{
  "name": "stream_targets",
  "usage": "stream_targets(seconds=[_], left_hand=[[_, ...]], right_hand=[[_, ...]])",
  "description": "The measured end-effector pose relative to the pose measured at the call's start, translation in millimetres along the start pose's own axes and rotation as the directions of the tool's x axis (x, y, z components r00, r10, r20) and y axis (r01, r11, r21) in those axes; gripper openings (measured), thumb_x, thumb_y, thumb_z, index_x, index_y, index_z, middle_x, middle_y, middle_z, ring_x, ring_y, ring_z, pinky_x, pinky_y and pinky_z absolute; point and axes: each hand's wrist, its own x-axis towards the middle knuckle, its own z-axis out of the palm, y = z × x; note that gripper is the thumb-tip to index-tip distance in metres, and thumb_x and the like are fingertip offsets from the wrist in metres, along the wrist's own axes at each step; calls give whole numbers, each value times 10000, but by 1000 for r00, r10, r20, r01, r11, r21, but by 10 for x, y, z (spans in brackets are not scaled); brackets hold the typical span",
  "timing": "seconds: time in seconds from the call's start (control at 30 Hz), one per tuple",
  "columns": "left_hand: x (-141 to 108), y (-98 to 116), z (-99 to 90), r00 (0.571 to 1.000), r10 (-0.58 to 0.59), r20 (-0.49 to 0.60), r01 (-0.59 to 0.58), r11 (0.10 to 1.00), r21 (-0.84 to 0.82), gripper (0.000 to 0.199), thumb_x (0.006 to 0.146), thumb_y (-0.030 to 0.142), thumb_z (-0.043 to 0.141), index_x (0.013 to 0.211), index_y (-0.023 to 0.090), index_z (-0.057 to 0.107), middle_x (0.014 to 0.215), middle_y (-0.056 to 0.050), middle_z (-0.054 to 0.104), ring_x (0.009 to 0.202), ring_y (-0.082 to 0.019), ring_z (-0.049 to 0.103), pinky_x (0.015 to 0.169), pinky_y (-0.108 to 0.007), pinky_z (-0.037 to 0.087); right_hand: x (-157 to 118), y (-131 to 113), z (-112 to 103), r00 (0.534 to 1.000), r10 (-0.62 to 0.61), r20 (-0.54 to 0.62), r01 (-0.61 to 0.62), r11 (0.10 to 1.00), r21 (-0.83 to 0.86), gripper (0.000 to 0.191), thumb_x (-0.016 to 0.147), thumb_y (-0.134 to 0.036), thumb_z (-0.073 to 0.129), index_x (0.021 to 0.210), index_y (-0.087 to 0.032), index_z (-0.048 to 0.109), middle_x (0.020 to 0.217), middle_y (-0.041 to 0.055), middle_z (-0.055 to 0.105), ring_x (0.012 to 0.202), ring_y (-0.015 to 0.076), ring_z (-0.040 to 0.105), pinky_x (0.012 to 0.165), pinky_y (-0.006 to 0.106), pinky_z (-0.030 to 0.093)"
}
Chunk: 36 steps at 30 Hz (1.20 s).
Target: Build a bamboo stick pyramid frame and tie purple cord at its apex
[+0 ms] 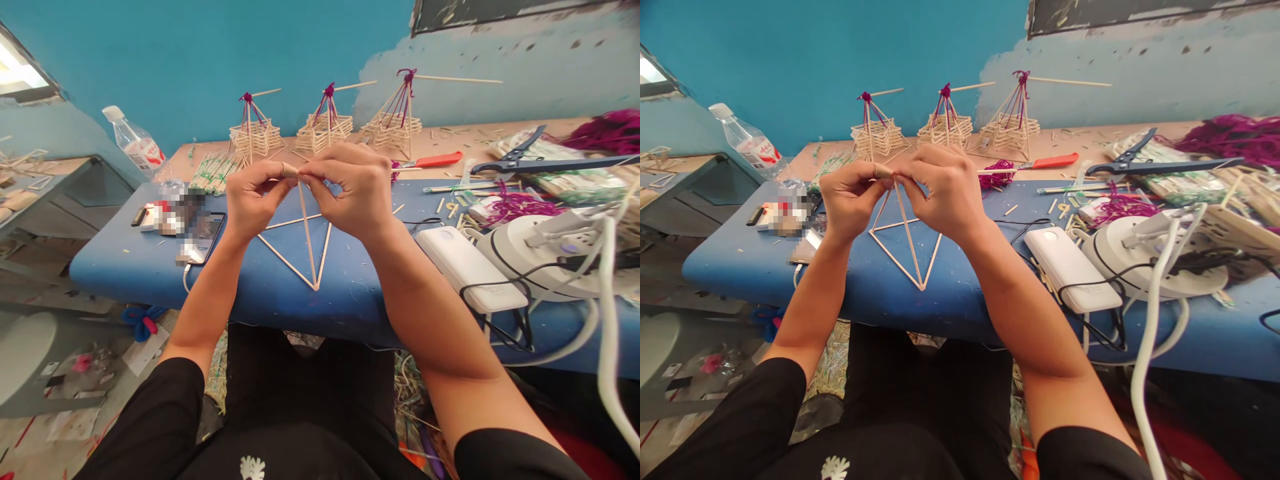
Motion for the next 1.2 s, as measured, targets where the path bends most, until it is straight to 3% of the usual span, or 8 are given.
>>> stream_targets(seconds=[0.1,0.23,0.5,0.7,0.83,1.03,1.2], left_hand=[[-14,-1,19,1000,-6,-29,6,1000,-16,188,940,442,867,959,255,864,880,-10,828,786,-115,763,709,-249,645],[-31,-27,39,998,-24,-64,21,999,-48,221,901,477,902,999,283,863,892,8,828,776,-111,757,689,-246,643],[-20,19,27,1000,-3,-22,3,1000,-5,159,948,420,861,966,262,857,882,-7,817,782,-108,741,703,-246,624],[0,70,8,995,95,-10,-94,993,66,28,965,291,836,945,294,856,869,8,814,768,-106,721,684,-248,591],[0,70,0,995,103,-5,-103,992,67,45,973,329,831,942,306,853,866,9,811,770,-119,728,672,-272,587],[-11,69,24,994,95,-58,-92,994,60,12,945,319,867,941,308,863,885,8,829,784,-117,753,686,-261,623],[-28,25,64,993,76,-92,-78,997,-18,79,931,365,889,969,306,855,921,10,834,838,-117,786,732,-252,663]], right_hand=[[18,36,-22,999,-21,29,19,996,92,231,1043,-290,624,1040,-268,855,1061,48,848,988,232,768,909,440,598],[16,39,-16,999,-40,18,39,998,54,219,1042,-283,634,1063,-272,852,1065,52,849,999,238,767,911,448,592],[-6,55,25,998,-67,-3,67,996,-64,205,1046,-309,624,1039,-275,826,1047,47,839,981,255,750,912,476,536],[1,-44,-2,999,-40,-29,37,992,-122,157,1017,-265,658,991,-286,811,1000,43,844,946,253,763,900,489,518],[21,-66,-13,1000,4,-13,-5,997,-71,156,993,-243,679,967,-286,827,996,31,845,960,256,768,931,497,534],[72,-74,-99,997,77,2,-77,989,126,187,935,-190,685,951,-273,852,972,9,850,883,203,772,832,396,597],[104,-106,-94,993,112,43,-116,988,106,171,949,-192,708,904,-269,854,912,18,839,874,216,760,854,407,599]])
